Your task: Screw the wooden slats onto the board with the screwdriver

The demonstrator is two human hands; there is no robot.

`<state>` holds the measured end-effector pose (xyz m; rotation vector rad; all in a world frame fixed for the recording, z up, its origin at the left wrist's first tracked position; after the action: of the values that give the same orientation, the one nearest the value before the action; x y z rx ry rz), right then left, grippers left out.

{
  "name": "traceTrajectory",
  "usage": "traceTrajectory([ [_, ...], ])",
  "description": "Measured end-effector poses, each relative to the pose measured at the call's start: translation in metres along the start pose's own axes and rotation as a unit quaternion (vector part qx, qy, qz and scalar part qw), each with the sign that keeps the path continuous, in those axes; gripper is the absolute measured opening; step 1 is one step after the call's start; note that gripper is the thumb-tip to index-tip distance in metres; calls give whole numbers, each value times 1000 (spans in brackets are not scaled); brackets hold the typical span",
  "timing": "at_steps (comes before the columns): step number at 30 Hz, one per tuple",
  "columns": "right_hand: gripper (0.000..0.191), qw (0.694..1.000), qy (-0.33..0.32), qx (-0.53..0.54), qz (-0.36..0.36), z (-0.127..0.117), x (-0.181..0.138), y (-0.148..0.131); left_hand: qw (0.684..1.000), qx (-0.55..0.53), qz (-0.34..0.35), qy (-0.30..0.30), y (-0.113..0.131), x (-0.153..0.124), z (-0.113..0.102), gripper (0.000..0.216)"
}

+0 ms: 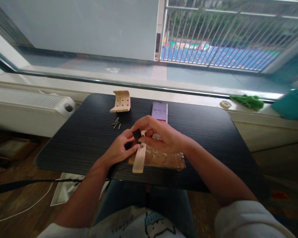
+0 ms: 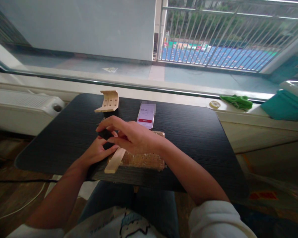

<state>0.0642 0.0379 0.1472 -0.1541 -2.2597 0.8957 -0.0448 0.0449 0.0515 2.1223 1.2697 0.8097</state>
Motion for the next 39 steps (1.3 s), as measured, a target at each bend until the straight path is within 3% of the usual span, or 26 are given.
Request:
traceTrajectory([
  [7,31,1000,-19,-5,-24,0,3,-3,1000,-3,5,22,4,0,-4,19],
  [14,27,998,8,-18,-56,-4,4,-7,1000,-2,12,11,2,1,-2,18],
  [24,26,998,29,-46,-28,-7,3,-1,1000,-12,2,-2,0,0,0,18],
  [39,27,994,69,-79,-42,-8,0,-1,1000,-10,19,9,-3,0,0,19],
])
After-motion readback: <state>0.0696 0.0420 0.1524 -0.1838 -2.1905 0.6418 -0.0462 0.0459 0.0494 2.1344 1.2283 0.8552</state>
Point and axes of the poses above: each hand's wrist, its own x-axis towards the middle knuckle, its own z-axis out of the palm, y = z × x, the point moved 8 cm from there along x, towards the middle knuckle, and after that the axes turned 3 degrees about -z, right-handed, at the moved point
